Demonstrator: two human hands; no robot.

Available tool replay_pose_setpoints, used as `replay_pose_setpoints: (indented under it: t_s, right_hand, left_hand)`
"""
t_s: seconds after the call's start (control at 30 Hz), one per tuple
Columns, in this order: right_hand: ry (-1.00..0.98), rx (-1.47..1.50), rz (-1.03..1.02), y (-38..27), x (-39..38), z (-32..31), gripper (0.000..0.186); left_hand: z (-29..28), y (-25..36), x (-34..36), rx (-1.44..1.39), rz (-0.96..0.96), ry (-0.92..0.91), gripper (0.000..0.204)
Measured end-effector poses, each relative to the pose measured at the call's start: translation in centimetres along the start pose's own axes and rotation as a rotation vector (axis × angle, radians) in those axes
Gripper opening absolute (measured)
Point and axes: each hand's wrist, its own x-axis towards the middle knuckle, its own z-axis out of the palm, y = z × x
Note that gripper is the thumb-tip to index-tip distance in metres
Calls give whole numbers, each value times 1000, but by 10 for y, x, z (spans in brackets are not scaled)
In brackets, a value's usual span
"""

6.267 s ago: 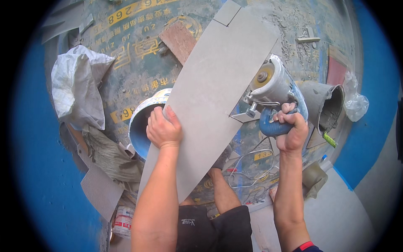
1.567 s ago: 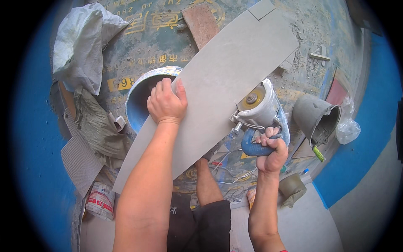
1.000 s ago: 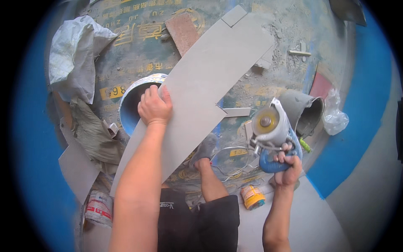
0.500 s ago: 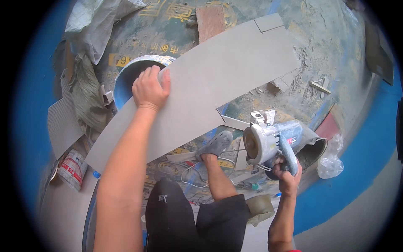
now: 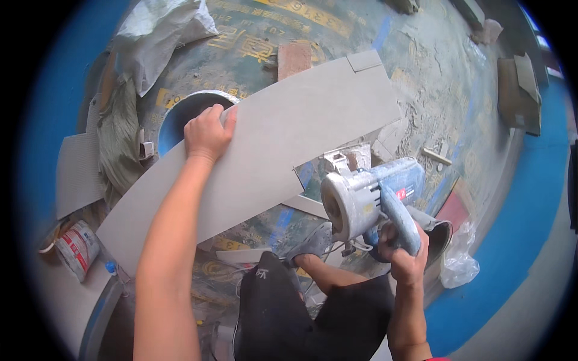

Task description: The person cuts a notch into a tile with a circular saw while the tile rests on a bucket and then uses an angle grinder to smooth the resulting edge.

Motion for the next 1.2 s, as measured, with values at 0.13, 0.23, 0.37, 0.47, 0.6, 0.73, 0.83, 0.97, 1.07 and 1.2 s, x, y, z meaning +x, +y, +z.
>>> replay_pose_setpoints:
  t_s: [0.13, 0.23, 0.37, 0.47, 0.6, 0.73, 0.83, 0.97, 1.07, 1.2]
  right_hand:
    - [-57, 19, -95, 13, 7, -5, 24]
    - [-95, 16, -132, 24, 14, -8, 25]
    - [-117, -64, -196, 34, 25, -12, 24]
    - [-138, -117, -257, 35, 27, -14, 24]
    - [-123, -99, -254, 43, 23, -11, 24]
    - [-141, -125, -273, 42, 25, -9, 24]
    - [-122, -137, -261, 41, 23, -16, 24]
    - [-103, -132, -183, 41, 18, -15, 23]
    - [-84, -115, -183, 49, 20, -18, 21]
    - [-88, -126, -192, 45, 25, -5, 19]
  left_hand:
    - [1, 8, -5, -32, -97, 19, 47]
    - [-2, 14, -7, -41, -175, 57, 49]
    - [2, 21, -13, -6, -259, 143, 50]
    - [-4, 25, -7, 2, -336, 176, 52]
    - [-4, 25, -10, -29, -423, 104, 55]
    - [-3, 20, -7, -26, -428, 139, 56]
    - [-1, 24, -1, -2, -424, 105, 57]
    - [-5, 15, 9, -2, -430, 29, 60]
    - [-8, 22, 5, -55, -439, -24, 61]
    - [-14, 22, 4, -71, -434, -36, 61]
